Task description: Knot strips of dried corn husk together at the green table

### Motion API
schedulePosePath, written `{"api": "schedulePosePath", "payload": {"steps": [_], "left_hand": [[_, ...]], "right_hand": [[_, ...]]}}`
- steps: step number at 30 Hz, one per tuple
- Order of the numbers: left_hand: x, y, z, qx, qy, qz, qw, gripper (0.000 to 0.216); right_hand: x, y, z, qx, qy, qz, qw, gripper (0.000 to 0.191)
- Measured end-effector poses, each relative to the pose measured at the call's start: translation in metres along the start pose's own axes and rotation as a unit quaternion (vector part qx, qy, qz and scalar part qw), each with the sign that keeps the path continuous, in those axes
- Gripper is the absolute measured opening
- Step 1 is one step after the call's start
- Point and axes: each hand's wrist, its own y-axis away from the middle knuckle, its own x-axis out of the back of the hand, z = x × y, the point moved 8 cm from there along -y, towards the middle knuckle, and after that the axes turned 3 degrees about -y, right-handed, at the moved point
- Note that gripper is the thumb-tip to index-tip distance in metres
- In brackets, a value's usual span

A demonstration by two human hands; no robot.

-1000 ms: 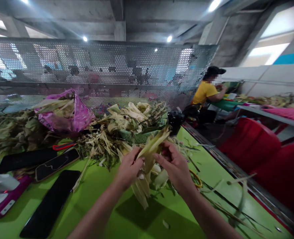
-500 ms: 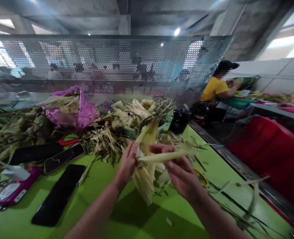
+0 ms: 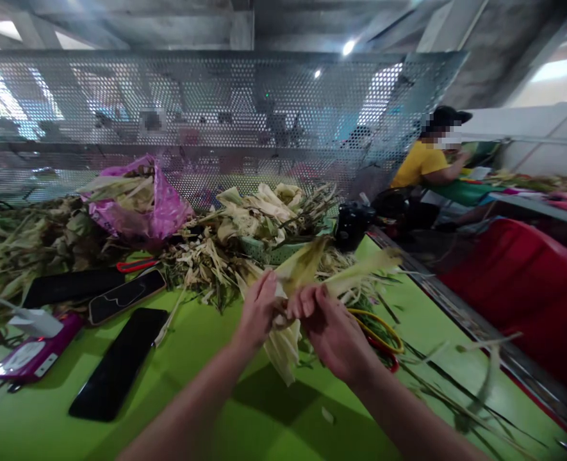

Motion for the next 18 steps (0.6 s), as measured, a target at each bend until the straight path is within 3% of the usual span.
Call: {"api": "schedulePosePath", "payload": {"steps": [5,10,18], "left_hand": [[-0.011,0.009,-0.012,0.078,0.111,0.000,0.991,0.020],[-0.029,0.017,-0.016,0.138,0.234,-0.027,0.962,0.025],[-0.035,0.022,-0.015,0.184,0.250,-0.099,0.945,0.020]], "right_hand": [[-0.003,-0.001,0.001,-0.064,-0.128,0.020,0.990,0.041],[-0.009,0.002,-0.005,-0.095,-0.199,0.005,0.975,0.043],[-0.021,0.009,-0.011,-0.122,-0.226,-0.039,0.966,0.050]]}}
